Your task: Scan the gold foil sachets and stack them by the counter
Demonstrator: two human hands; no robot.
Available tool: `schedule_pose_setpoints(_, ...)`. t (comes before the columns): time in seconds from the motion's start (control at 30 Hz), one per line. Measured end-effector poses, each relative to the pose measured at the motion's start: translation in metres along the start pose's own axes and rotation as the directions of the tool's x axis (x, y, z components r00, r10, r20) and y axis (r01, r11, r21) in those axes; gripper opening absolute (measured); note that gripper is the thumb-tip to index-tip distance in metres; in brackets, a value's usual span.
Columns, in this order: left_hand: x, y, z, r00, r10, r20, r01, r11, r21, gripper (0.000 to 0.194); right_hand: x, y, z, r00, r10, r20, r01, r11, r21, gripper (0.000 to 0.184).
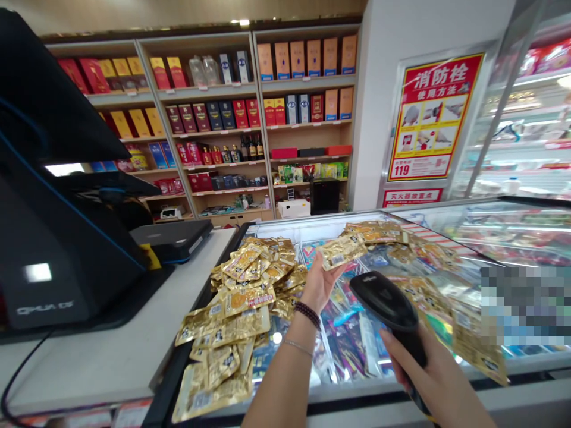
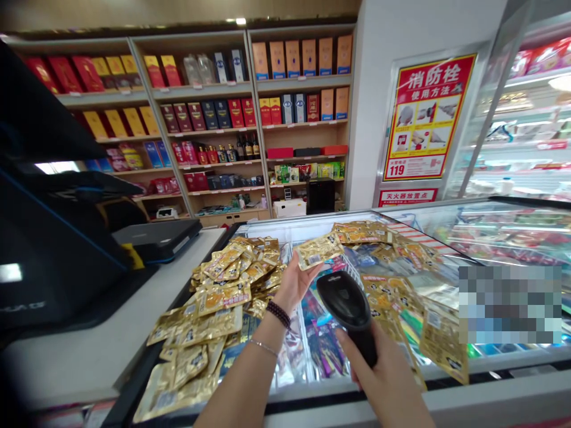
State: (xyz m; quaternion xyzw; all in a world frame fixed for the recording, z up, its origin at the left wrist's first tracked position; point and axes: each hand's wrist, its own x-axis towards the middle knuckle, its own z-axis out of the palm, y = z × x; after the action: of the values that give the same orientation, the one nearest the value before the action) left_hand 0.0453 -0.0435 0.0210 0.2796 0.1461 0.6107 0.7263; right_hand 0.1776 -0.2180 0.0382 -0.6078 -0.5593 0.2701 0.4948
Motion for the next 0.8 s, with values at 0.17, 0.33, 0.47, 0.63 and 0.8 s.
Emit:
schedule_pose_setpoints(0.17, 0.0001, -0.0028, -0.0008, 1.0, -0.009, -0.015, 0.009, 1.0, 0.003, 0.043, -0.0006, -0.0053, 0.0025, 1.0, -0.029, -0.006, 0.029, 1.0, -0.006, 0.035)
schedule_pose_setpoints(0.33, 0.0001, -0.0033, -0.0014, 1.0, 0.001, 0.001, -0.002, 1.0, 0.023, 0.048, 0.0014, -0.0009, 0.0014, 0.998, -0.063, -0.003, 0.063, 0.997, -0.036, 0.035)
schedule_pose_setpoints(0.47, 0.0003, -0.0038, -0.0026, 1.0, 0.008, 0.004, -0.008, 1.0, 0.027, 0.048, 0.0023, 0.0031, 0.0016, 0.998, -0.069, 0.002, 0.069, 0.997, -0.035, 0.034)
schedule_pose_setpoints(0.63, -0.0007, -0.0039, -0.002, 1.0, 0.002, -0.011, -0.002, 1.0, 0.021, 0.048, 0.0025, 0.0021, 0.0015, 0.997, -0.078, -0.002, 0.077, 0.996, -0.045, 0.035)
schedule_pose_setpoints(0.8, -0.0004, -0.004, -0.0026, 1.0, 0.004, -0.011, -0.003, 1.0, 0.021, 0.044, 0.0028, 0.0033, 0.0016, 0.997, -0.075, 0.012, 0.076, 0.995, -0.063, 0.035)
